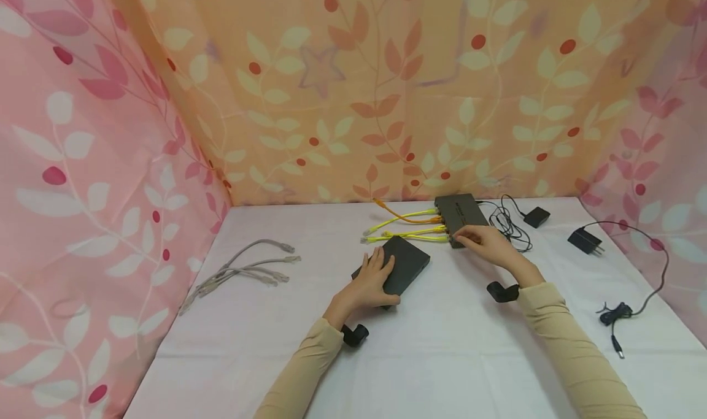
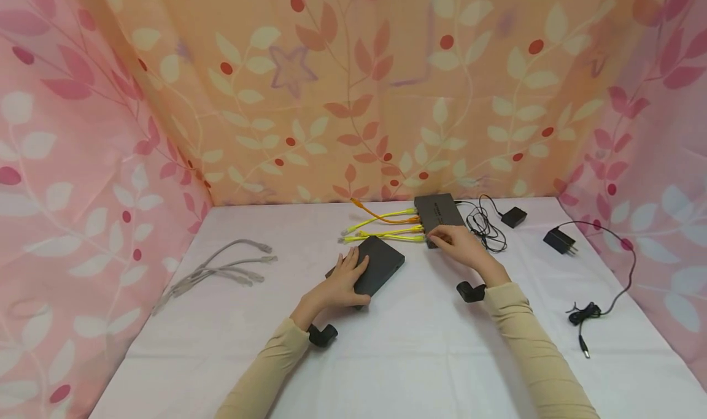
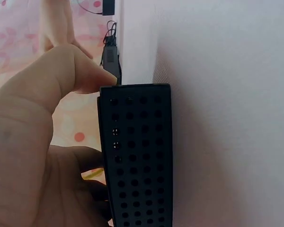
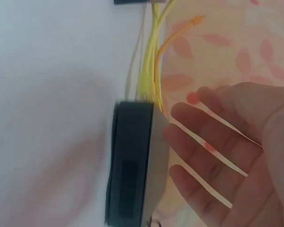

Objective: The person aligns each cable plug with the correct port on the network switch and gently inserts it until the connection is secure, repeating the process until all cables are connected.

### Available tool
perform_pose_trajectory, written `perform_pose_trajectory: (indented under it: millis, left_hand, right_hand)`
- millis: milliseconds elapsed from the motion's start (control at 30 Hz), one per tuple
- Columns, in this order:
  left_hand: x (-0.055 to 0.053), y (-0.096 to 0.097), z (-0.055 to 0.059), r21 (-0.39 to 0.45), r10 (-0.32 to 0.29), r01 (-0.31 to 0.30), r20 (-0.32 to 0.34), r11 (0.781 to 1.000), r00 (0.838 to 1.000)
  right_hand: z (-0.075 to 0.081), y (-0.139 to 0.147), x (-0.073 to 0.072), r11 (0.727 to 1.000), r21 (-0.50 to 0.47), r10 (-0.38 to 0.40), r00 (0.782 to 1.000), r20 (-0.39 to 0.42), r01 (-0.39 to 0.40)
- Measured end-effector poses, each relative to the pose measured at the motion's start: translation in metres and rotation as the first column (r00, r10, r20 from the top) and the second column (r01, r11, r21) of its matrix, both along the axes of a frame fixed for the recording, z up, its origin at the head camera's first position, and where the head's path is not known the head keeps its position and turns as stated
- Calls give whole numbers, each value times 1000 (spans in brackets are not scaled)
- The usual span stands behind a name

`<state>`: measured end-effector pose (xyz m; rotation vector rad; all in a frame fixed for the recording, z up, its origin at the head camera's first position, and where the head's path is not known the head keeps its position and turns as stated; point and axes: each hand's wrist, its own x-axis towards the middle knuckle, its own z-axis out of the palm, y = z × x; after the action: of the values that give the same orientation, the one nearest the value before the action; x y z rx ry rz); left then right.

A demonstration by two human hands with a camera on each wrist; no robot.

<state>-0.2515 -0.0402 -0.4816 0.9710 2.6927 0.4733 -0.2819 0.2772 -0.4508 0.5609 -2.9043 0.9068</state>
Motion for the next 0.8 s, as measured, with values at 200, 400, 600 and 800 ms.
perform_pose_trajectory:
  millis: [200,400,600,800]
  left_hand:
    - [-1,5,-4,2,-45,45,-25,999,999]
    - [1,7,-8,-25,-38,35,-94,999,995]
    - [0,8,-13,-44,-44,38,-145,998,988]
    - [1,8,-18,-65,-41,30,-169,997,985]
  right_hand:
    - [5,23,18,997,74,-3,1000,-13,4]
    - [7,44,34,990,138,-2,999,-54,9]
    - [8,66,54,985,169,-27,998,-49,35]
    - [3,88,78,982,177,-63,997,-46,71]
